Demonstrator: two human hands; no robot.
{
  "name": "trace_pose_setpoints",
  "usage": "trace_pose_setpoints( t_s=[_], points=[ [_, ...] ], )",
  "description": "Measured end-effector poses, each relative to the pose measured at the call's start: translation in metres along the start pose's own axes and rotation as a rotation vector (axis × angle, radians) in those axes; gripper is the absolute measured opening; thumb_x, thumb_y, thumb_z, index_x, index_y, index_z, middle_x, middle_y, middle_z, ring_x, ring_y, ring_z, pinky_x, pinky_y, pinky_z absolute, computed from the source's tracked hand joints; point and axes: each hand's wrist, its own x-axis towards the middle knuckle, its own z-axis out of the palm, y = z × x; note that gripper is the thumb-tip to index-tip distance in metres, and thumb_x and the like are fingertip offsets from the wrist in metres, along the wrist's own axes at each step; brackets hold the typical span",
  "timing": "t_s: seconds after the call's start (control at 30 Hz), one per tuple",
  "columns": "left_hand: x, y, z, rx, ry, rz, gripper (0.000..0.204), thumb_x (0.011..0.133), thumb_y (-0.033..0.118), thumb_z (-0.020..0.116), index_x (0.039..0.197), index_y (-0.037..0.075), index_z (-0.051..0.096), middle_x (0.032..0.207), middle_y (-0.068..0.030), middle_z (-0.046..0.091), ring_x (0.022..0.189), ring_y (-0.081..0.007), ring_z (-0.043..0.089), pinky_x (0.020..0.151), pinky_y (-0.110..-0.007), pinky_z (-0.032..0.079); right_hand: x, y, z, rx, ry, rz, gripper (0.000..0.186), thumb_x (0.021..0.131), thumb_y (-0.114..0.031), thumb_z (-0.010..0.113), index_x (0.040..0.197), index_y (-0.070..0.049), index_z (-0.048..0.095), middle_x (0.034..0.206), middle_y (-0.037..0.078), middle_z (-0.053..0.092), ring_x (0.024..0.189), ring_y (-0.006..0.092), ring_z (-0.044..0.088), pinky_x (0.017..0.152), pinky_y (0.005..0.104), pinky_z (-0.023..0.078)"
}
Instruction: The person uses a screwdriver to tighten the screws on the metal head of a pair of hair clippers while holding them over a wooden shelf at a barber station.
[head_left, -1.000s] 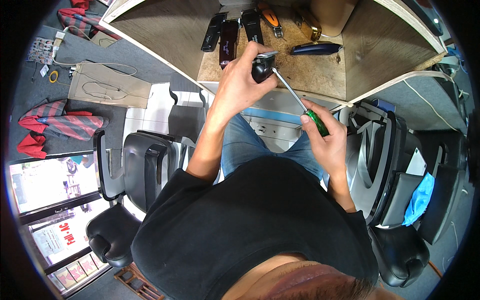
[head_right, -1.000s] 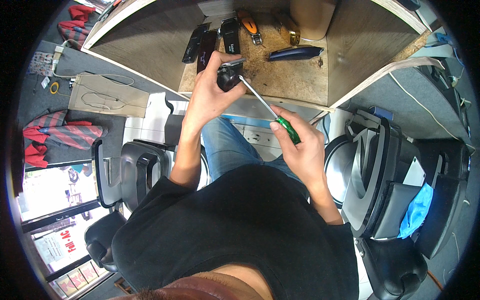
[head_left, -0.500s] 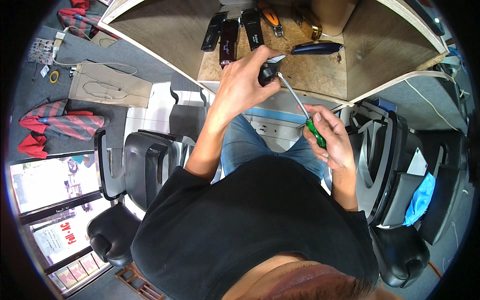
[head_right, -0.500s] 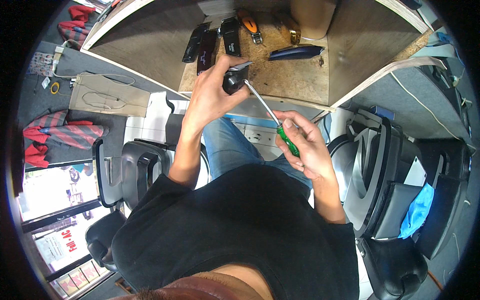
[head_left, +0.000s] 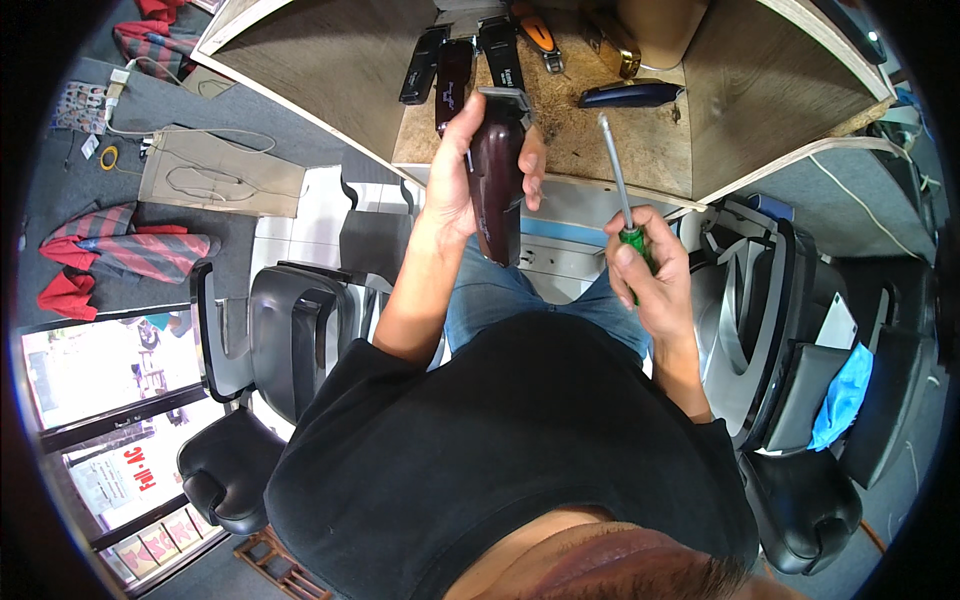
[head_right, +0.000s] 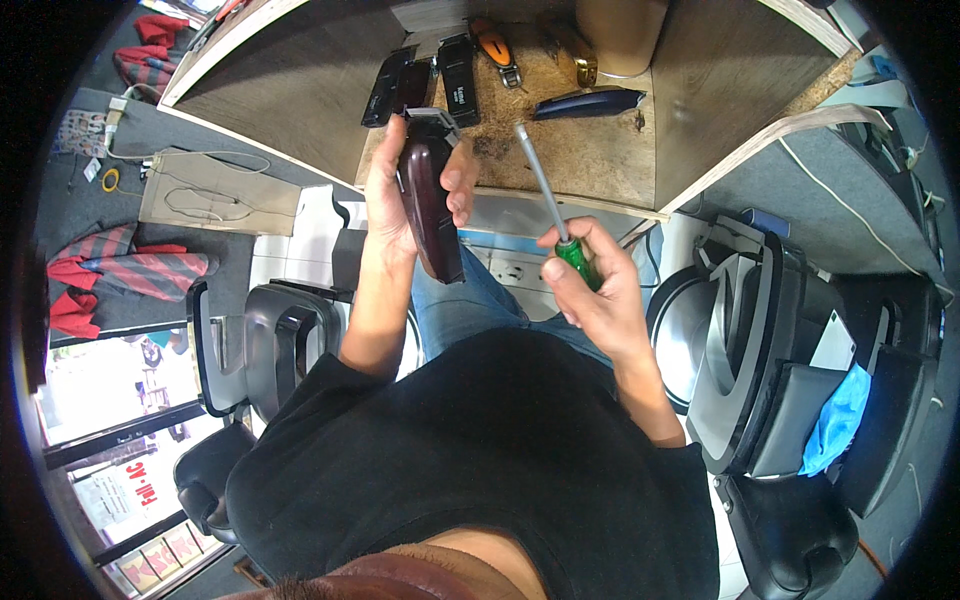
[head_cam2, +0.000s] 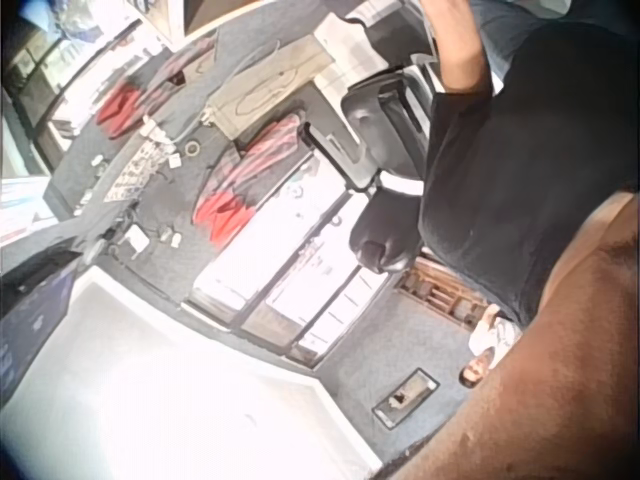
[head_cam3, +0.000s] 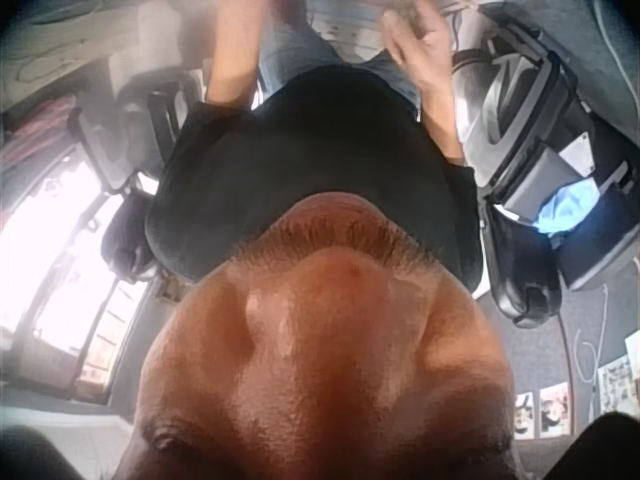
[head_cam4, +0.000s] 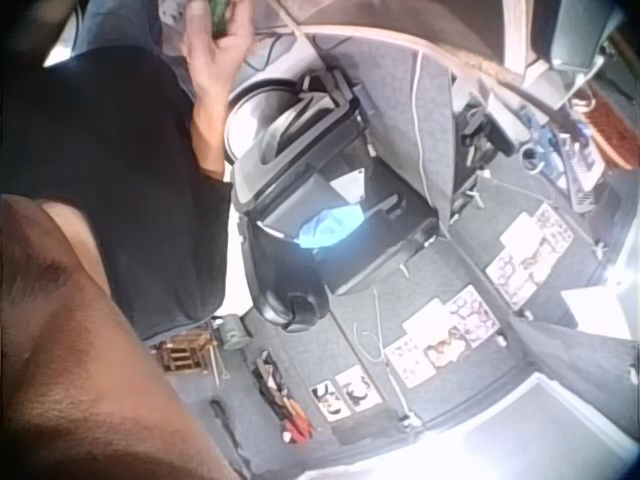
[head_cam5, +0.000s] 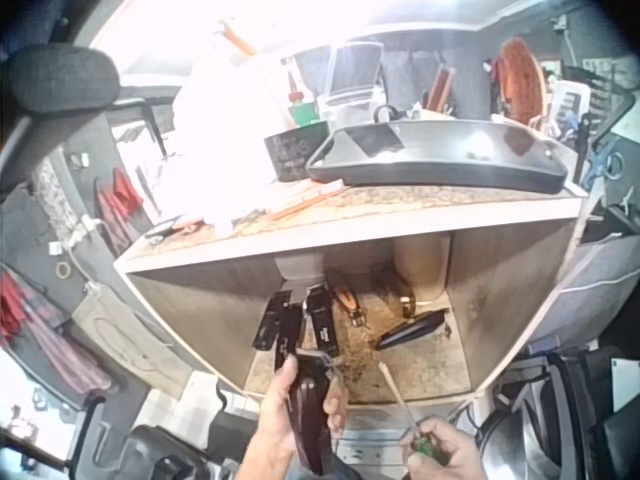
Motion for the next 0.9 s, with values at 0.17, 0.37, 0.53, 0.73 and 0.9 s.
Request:
trace_pose_setpoints(
  t_s=[0.17, 0.37, 0.53, 0.73, 0.9],
  points=[
    [0.016, -0.024, 0.019, -0.259, 0.195, 0.264, 0.070, 0.103, 0.070, 0.041, 0.094, 0.006, 0.068, 0.073, -0.0096, 0.059, 0.071, -0.0212, 0.056, 0.062, -0.032, 0.052, 0.010, 0.025, 0.020, -0.280, 0.192, -0.151, 0.033, 0.093, -0.001, 0.077, 0.109, -0.007, 0.048, 0.099, 0.002, 0.067, 0.062, 0.0000, 0.043, 0.054, 0.0191, 0.035],
    [0.019, -0.037, 0.000, -0.149, 0.237, 0.327, 0.073, 0.100, 0.077, 0.043, 0.106, 0.008, 0.066, 0.074, -0.0092, 0.064, 0.067, -0.0182, 0.060, 0.055, -0.029, 0.048, 0.015, 0.046, 0.030, -0.354, 0.166, -0.155, 0.044, 0.087, -0.010, 0.087, 0.104, -0.008, 0.047, 0.110, 0.006, 0.073, 0.069, 0.0019, 0.047, 0.061, 0.0218, 0.042],
    [0.017, -0.036, 0.011, 0.302, 0.414, 0.216, 0.083, 0.100, 0.079, 0.036, 0.138, 0.006, 0.053, 0.090, -0.0123, 0.069, 0.084, -0.0215, 0.068, 0.068, -0.034, 0.058, 0.013, 0.047, 0.029, -0.331, 0.261, -0.249, 0.044, 0.085, -0.010, 0.088, 0.101, -0.007, 0.047, 0.105, 0.007, 0.074, 0.069, 0.0025, 0.050, 0.061, 0.0217, 0.043],
    [0.013, -0.042, 0.007, 0.350, 0.389, 0.199, 0.076, 0.104, 0.072, 0.035, 0.139, 0.007, 0.049, 0.111, -0.0086, 0.062, 0.085, -0.0212, 0.068, 0.073, -0.041, 0.059, 0.015, 0.037, 0.025, -0.736, 0.365, -0.370, 0.042, 0.086, -0.015, 0.089, 0.103, -0.004, 0.052, 0.087, 0.007, 0.072, 0.063, 0.0095, 0.062, 0.056, 0.0278, 0.049],
    [0.008, -0.027, -0.009, 0.302, 0.239, 0.183, 0.065, 0.106, 0.062, 0.047, 0.134, 0.004, 0.053, 0.100, -0.0082, 0.060, 0.068, -0.0169, 0.061, 0.056, -0.033, 0.053, 0.011, 0.041, 0.015, -0.768, 0.263, -0.355, 0.033, 0.090, -0.017, 0.084, 0.107, -0.003, 0.060, 0.082, 0.007, 0.070, 0.061, 0.0132, 0.062, 0.057, 0.0301, 0.049]
  ],
)
